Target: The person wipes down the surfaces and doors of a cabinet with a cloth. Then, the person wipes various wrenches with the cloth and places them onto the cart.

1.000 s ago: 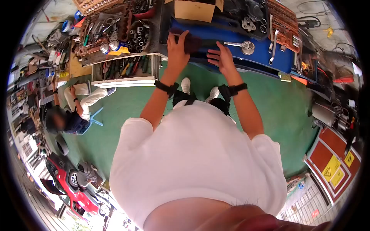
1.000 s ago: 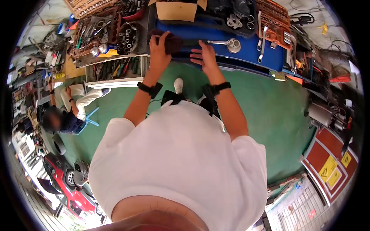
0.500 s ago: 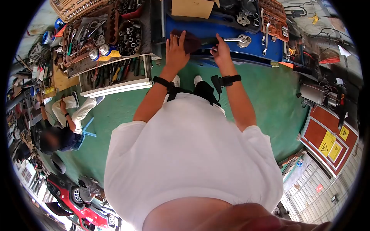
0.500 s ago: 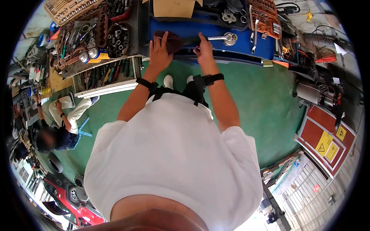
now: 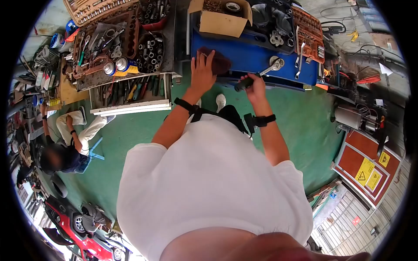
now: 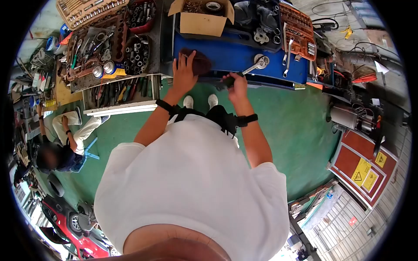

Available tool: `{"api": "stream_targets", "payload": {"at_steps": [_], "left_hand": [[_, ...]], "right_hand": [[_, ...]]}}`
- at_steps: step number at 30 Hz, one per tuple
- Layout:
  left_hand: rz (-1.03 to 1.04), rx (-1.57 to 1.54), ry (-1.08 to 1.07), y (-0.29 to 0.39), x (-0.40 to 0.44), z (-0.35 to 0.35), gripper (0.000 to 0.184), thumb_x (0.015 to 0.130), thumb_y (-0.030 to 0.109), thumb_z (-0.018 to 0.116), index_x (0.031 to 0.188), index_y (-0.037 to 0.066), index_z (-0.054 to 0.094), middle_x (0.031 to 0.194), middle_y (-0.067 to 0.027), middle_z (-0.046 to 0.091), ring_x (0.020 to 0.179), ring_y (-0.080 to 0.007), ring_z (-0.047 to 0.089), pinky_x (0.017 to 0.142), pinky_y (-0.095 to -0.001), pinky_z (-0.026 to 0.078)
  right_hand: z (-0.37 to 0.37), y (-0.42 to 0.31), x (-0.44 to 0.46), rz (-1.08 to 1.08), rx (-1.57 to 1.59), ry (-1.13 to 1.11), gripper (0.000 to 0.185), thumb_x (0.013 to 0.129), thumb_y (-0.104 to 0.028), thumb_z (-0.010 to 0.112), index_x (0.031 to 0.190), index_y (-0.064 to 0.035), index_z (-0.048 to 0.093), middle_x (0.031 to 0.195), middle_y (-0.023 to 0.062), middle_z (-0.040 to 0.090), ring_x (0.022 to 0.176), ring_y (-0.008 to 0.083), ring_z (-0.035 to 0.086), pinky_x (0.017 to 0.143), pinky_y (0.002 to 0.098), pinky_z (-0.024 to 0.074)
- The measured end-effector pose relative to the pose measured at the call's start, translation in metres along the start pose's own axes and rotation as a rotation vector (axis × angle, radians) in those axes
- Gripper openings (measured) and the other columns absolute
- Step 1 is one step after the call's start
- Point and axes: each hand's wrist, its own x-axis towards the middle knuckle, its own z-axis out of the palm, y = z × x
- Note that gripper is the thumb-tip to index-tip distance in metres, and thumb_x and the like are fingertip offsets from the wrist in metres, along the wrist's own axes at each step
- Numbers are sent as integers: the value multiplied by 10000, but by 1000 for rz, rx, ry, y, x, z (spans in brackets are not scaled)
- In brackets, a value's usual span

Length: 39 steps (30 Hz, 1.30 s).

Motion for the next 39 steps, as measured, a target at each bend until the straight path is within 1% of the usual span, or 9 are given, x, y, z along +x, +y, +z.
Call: {"api": "stream_targets", "payload": {"at_steps": [6,11,18,22,25,27,30,35,39], "left_hand": [[105,104,-102,-7,12,-10,1057,732,407,840,1560,103,256,1367,-315,454,1349,-490,415,1147,-536,305],[83,76,-111,14,9,-7,1083,826,623,697,1581,66,157,1322,-444,391,1225,-600,458,984,-541,487],[1,-3,-156,63,19,22,1064,843,625,683,1556,8,190,1340,-471,369,1257,-624,416,990,-538,483],[27,171,-50,99,34,49,946,845,612,681,1472,-26,373,1312,-447,420,1292,-584,408,1049,-555,421],[4,264,-14,120,48,61,830,816,542,714,1373,-34,500,1323,-406,448,1309,-551,412,1073,-550,397],[-20,306,5,130,60,68,760,791,492,736,1317,-27,558,1338,-381,457,1308,-533,423,1077,-543,394],[-36,226,53,147,65,80,590,734,378,749,1205,40,643,1357,-307,488,1279,-482,469,1064,-526,416],[-51,131,144,156,72,106,390,697,313,759,1022,111,685,1318,-204,535,1231,-406,523,1033,-499,453],[-118,229,181,139,60,89,381,696,339,775,1008,136,693,1318,-181,520,1269,-386,462,1117,-562,313]], "right_hand": [[-58,-23,-18,-15,-190,22,108,866,-67,615,899,-47,514,721,77,545,624,220,571,578,370,500],[-101,-53,-19,-34,-478,33,130,876,-131,647,877,-49,545,647,34,525,499,162,519,465,315,439],[-153,-109,3,-93,-895,-118,197,871,-193,705,847,-33,593,608,-4,507,455,105,493,420,276,391],[-181,-146,37,-91,-1038,-255,220,866,-209,719,869,-11,623,602,2,515,459,88,497,418,278,389],[-192,-169,58,-161,-1238,-339,264,875,-264,734,850,-36,603,593,10,529,482,146,517,457,307,425],[-190,-187,66,-682,-1649,-389,303,836,-284,744,940,-19,640,701,142,665,620,316,673,549,421,521],[-179,-209,64,-844,-1762,-285,293,841,-295,726,947,-35,643,764,190,687,733,419,670,626,500,544],[-169,-225,77,-783,-1901,-343,263,858,-272,698,954,-33,643,792,194,699,730,403,680,629,498,552],[-175,-214,86,-732,-1927,-350,263,867,-273,691,890,-12,661,759,208,689,680,396,674,613,483,547]]}}
